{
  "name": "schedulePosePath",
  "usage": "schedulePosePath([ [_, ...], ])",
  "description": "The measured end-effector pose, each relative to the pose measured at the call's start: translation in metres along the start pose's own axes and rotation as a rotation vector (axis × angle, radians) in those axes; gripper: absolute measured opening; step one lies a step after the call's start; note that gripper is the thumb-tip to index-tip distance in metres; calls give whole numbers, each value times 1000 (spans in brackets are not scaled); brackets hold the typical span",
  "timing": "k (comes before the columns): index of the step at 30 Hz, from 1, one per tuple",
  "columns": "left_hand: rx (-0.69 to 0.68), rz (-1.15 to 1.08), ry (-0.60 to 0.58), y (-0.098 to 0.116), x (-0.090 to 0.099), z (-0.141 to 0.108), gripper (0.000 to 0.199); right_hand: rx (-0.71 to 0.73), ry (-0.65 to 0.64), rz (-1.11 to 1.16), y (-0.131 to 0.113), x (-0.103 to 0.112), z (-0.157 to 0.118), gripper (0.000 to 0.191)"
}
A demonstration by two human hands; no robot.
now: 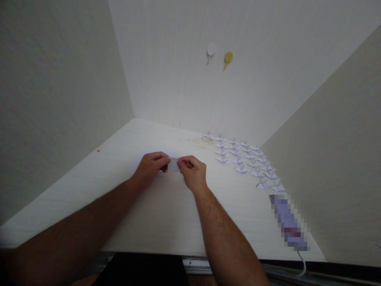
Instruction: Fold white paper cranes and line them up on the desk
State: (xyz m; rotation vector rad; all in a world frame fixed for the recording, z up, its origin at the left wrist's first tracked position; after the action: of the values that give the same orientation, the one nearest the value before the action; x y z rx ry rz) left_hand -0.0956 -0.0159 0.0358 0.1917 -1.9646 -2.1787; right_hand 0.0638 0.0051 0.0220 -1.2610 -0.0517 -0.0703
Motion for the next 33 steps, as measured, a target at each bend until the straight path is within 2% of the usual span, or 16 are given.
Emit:
schedulePosePath([
  [7,-32,44,-21,-3,2,2,18,-22,-45,33,-4,-1,-1,20],
  [13,34,-32,8,-14,1,5,16,-25,-114,70,-5,-3,-2,19],
  [20,74,-79,47,-7,-3,1,15,7,-111,76,-3,-3,-3,9],
  [33,122,-131,58,-11,-5,1,16,29,-130,38,-6,-1,-2,7],
])
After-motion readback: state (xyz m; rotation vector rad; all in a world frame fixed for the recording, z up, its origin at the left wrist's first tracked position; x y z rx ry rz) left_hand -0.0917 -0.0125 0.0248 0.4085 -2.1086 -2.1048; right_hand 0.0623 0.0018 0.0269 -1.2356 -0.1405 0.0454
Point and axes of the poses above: each hand's wrist, its own z-axis towards the middle knuckle, its own x-axis out of the back of the hand, y = z × x, the point moved 3 cm from there along z, towards the middle knuckle, and after that the axes turned 4 degrees about y, right-handed, at the moved point
